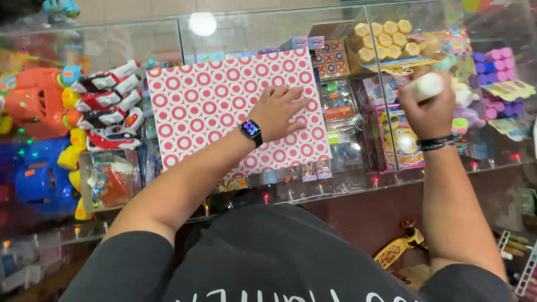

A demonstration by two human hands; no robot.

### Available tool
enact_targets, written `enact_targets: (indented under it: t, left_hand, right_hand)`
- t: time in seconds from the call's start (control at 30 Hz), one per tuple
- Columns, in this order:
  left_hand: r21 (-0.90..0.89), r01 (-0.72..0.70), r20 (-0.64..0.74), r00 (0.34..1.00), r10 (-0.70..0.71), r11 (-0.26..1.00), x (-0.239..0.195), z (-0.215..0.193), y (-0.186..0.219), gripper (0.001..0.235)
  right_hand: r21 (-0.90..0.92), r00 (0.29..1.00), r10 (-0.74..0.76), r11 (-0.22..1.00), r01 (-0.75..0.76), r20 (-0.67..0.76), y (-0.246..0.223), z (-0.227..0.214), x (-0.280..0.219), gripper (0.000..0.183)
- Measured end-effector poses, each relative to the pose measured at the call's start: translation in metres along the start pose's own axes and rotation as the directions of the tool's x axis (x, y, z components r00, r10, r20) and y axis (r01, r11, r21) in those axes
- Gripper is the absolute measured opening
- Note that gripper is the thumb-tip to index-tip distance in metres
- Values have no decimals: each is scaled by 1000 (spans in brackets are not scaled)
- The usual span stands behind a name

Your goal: Assembling paper bags by folding patterned paper sheets and applying glue to the edges.

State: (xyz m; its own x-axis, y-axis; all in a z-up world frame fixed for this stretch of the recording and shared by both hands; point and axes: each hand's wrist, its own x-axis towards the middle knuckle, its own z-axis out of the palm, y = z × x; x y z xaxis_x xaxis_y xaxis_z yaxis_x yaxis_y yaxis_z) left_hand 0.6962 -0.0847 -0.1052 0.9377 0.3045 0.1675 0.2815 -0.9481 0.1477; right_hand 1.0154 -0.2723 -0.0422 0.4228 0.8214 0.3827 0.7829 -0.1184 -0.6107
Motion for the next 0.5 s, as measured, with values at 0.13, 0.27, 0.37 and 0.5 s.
enact_targets:
  t: [0.13,0.27,0.37,0.5]
  left_hand:
    - [34,94,-61,994,-92,995,25,25,-4,67]
    - [-52,168,-54,984,-171,984,54,23,-12,58]
    - [-167,184,-88,976,-201,969,69,15,-27,41]
    - [-242,237,-44,966,-254,941,79,9,-47,60]
  right_hand:
    - [764,904,409,543,-347,120,-19,77,33,35]
    - [823,878,400,382,-420,262,-25,132,65,26]
    - [770,895,271,459,-444,355,-26,152,87,24]
    - [727,919,178,566,-388,352,-37,168,117,28]
